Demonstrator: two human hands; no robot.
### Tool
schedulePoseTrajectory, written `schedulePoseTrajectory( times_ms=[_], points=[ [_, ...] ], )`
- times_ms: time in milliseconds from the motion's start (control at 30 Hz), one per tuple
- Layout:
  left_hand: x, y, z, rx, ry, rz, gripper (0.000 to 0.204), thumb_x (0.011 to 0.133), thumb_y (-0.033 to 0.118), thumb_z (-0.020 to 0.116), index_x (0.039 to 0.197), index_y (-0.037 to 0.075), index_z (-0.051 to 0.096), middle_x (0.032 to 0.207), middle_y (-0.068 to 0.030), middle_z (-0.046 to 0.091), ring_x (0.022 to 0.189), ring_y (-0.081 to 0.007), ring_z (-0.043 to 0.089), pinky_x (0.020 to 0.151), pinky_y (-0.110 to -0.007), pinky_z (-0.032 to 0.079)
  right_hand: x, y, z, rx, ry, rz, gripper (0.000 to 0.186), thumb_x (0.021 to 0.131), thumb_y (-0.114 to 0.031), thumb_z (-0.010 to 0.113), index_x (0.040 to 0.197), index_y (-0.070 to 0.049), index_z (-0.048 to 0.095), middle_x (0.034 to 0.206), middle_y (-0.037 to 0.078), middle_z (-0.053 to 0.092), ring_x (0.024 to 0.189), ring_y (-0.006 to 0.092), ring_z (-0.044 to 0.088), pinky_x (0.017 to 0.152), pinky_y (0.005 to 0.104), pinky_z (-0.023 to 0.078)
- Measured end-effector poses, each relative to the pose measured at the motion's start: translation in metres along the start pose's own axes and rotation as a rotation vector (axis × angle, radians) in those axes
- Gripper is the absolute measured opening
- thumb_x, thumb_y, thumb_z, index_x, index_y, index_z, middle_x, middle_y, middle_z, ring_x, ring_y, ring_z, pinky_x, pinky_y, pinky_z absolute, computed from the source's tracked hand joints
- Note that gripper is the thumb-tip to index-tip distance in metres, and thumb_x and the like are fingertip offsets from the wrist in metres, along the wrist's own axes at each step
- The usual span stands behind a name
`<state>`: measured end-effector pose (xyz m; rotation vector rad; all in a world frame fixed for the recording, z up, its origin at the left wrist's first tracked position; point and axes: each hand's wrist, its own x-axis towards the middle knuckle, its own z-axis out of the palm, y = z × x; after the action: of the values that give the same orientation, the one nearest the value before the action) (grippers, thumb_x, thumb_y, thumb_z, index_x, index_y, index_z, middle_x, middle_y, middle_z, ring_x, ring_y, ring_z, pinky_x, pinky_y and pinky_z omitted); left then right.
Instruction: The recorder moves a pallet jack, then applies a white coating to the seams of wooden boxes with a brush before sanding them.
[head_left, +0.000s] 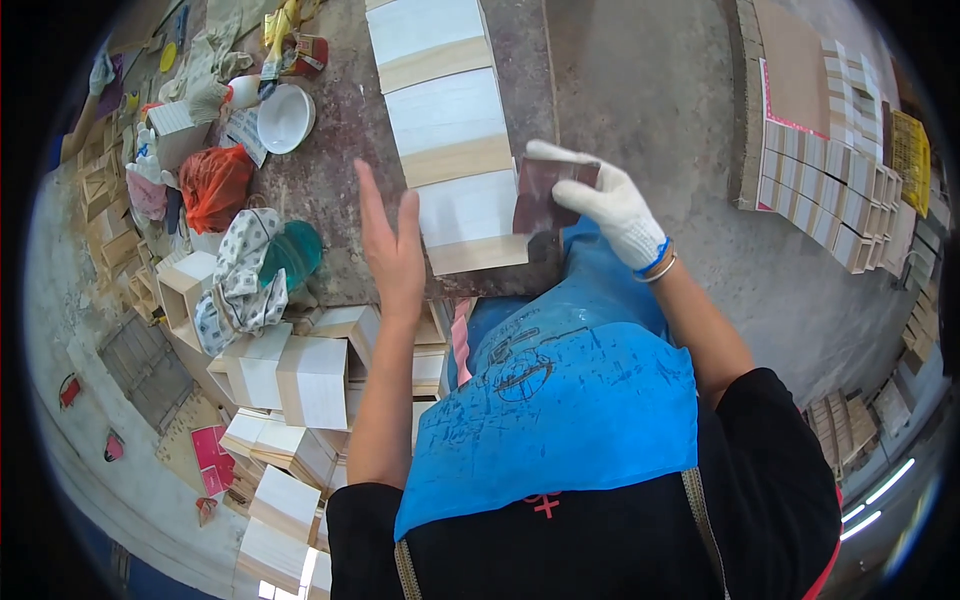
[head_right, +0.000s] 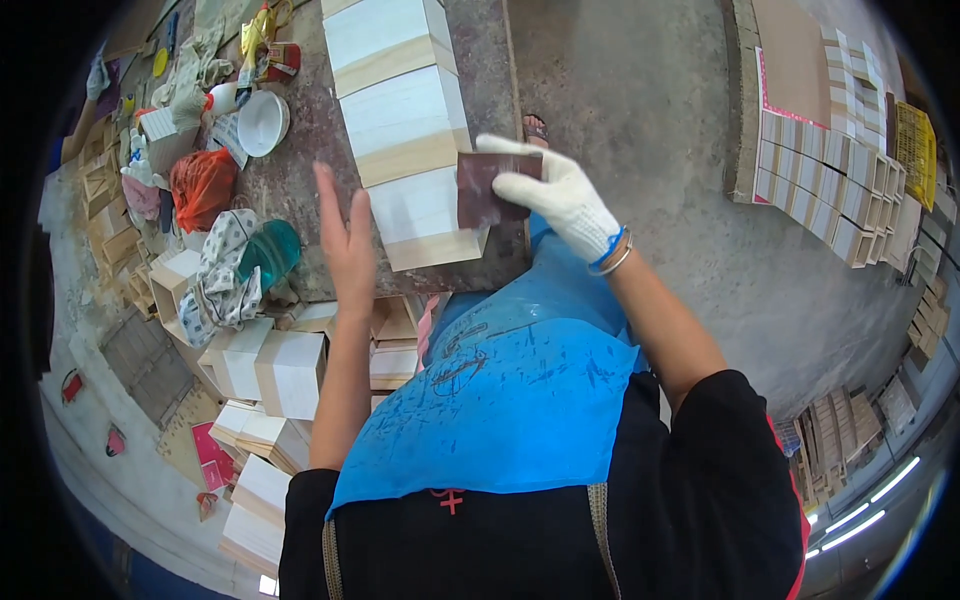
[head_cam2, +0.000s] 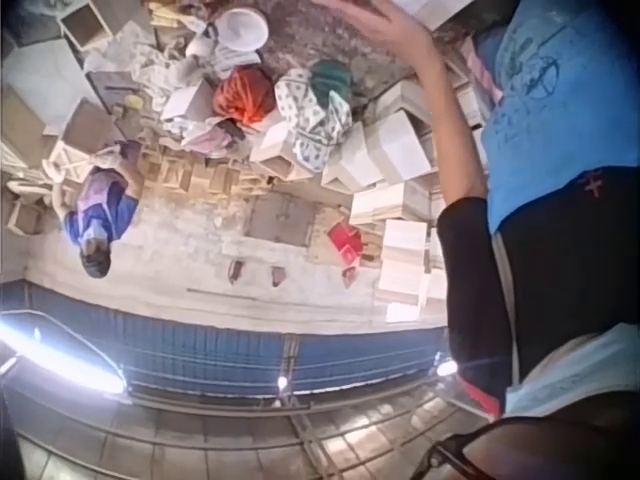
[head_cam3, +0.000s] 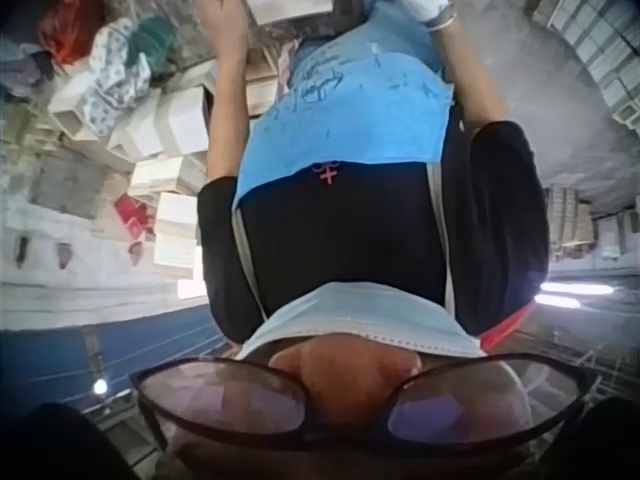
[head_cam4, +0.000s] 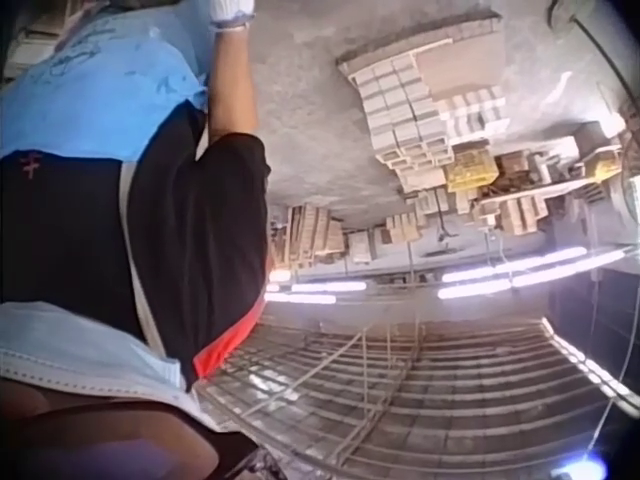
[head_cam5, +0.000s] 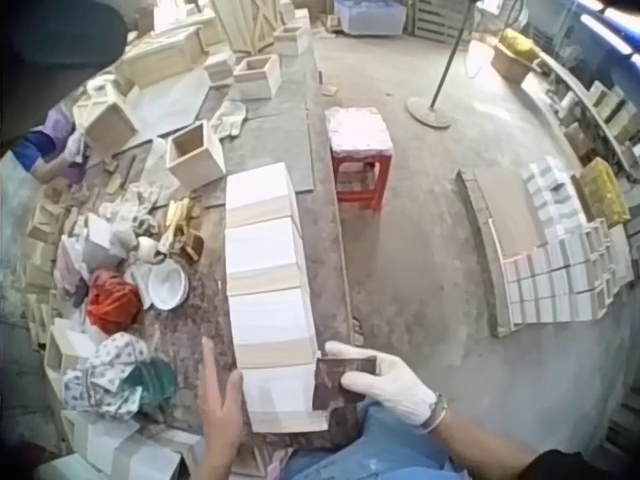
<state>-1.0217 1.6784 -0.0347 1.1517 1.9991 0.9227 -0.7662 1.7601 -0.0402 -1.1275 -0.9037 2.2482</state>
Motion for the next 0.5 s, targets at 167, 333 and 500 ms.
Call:
schedulePoseTrajectory(
  times_ms=[167, 333, 500],
  points=[
    [0.051, 0.027, 0.015, 0.441, -0.045, 0.371, 0.065, 0.103, 0.036, 0.051, 0.159, 0.013, 0.028, 0.166, -0.0104, 0.025, 0.153, -0.0317, 0.021, 0.123, -0.051, 0.012, 0.038, -0.017, -0.006, -0.063, -0.012, -0.133, 0.059, 0.094, -0.019, 0.067, 0.147, 0.0, 0.049, 0.133, 0.005, 0.063, 0.118, 0.0127, 0.059, 0.105, 0.0305, 0.045],
    [0.082, 0.035, 0.037, 0.627, -0.079, 0.502, 0.065, 0.103, 0.041, 0.047, 0.159, 0.015, 0.029, 0.167, -0.0056, 0.023, 0.154, -0.0299, 0.017, 0.123, -0.056, 0.007, 0.061, -0.02, -0.008, -0.147, -0.031, -0.234, 0.061, 0.093, -0.017, 0.068, 0.148, 0.0, 0.047, 0.14, 0.006, 0.059, 0.124, 0.014, 0.055, 0.109, 0.0309, 0.043],
    [0.089, 0.024, 0.048, 0.707, -0.119, 0.475, 0.064, 0.103, 0.042, 0.044, 0.159, 0.015, 0.029, 0.167, -0.0068, 0.023, 0.154, -0.0305, 0.017, 0.123, -0.056, 0.008, 0.061, -0.022, -0.011, -0.015, -0.106, -0.088, 0.059, 0.093, -0.015, 0.068, 0.146, 0.0, 0.049, 0.147, 0.009, 0.053, 0.13, 0.0154, 0.052, 0.112, 0.0318, 0.039]
  ],
)
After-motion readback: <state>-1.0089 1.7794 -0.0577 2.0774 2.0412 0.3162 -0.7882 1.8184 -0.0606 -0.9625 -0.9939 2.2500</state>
